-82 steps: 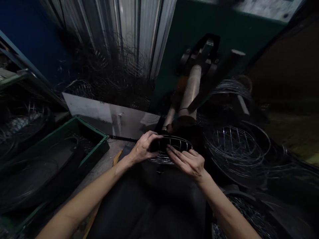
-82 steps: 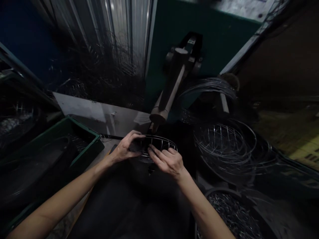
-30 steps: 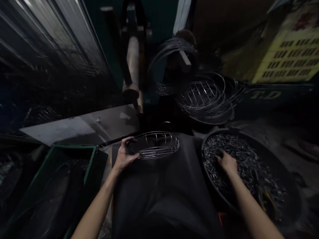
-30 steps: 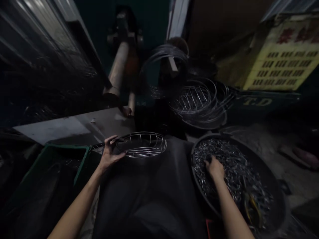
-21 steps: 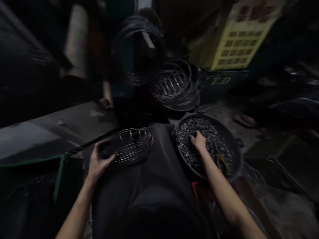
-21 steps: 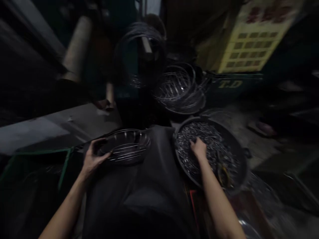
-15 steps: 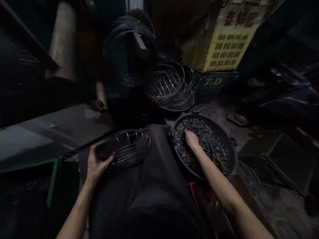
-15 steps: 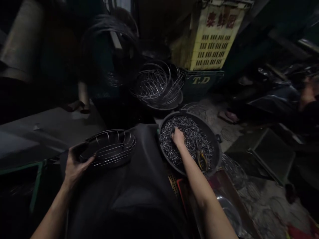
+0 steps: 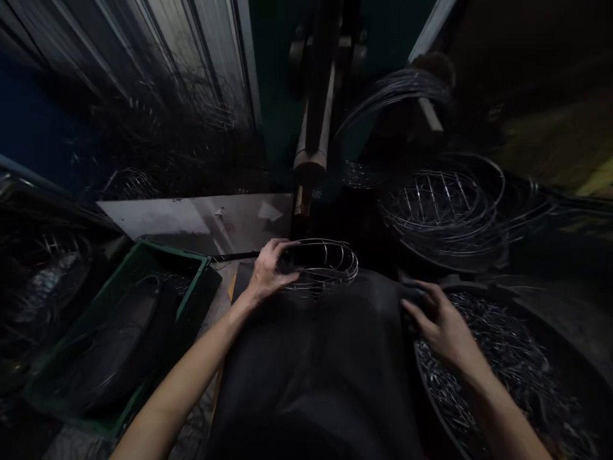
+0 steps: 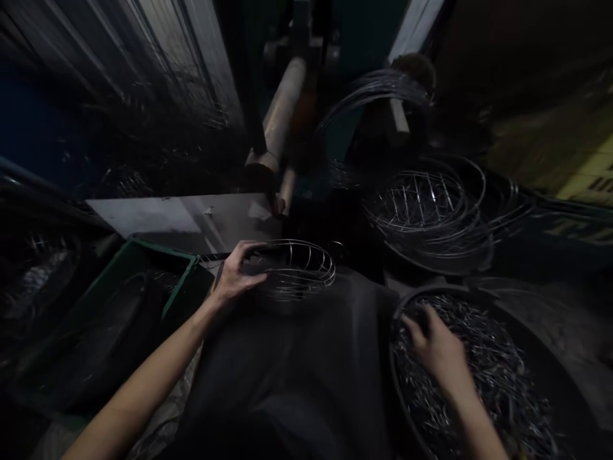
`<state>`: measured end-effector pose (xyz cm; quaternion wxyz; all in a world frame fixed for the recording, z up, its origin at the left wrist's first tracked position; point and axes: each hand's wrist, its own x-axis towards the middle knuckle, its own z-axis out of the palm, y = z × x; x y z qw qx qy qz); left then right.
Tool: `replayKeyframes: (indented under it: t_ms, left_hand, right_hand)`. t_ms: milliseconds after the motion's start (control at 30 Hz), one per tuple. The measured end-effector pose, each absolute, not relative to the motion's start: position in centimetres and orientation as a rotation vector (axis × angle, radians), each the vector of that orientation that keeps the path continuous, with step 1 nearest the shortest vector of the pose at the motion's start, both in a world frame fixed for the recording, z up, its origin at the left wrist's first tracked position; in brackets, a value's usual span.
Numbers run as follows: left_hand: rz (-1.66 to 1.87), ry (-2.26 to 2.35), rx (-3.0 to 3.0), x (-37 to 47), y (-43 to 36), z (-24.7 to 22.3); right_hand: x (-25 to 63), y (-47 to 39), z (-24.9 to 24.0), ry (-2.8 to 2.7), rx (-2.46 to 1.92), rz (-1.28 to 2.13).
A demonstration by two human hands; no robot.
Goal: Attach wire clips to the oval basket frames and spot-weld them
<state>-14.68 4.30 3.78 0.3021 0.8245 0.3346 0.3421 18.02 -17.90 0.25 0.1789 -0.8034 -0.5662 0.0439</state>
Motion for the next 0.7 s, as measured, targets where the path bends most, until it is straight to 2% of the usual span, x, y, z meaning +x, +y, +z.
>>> replayKeyframes:
  t_ms: [133, 233, 467, 700]
  left_hand:
    - [0.832, 0.850, 2.305, -13.7, 4.5, 4.4]
    - [0.770, 0.814, 2.366, -13.3, 4.4, 4.7]
    - [0.737, 0.767, 2.393, -13.3, 4.5, 4.2]
    - [0.829, 0.764, 2.327, -13.6, 4.7, 5.2]
  right_hand:
    - [11.9, -11.4, 1.9, -1.715, -1.835, 0.387]
    - [8.1, -7.0, 4.0, -1.803, -1.685, 0.511]
    - [4.6, -4.0, 7.7, -2.205, -1.825, -0.015]
    - [5.9, -3.7, 8.3, -2.408, -1.463, -0.361]
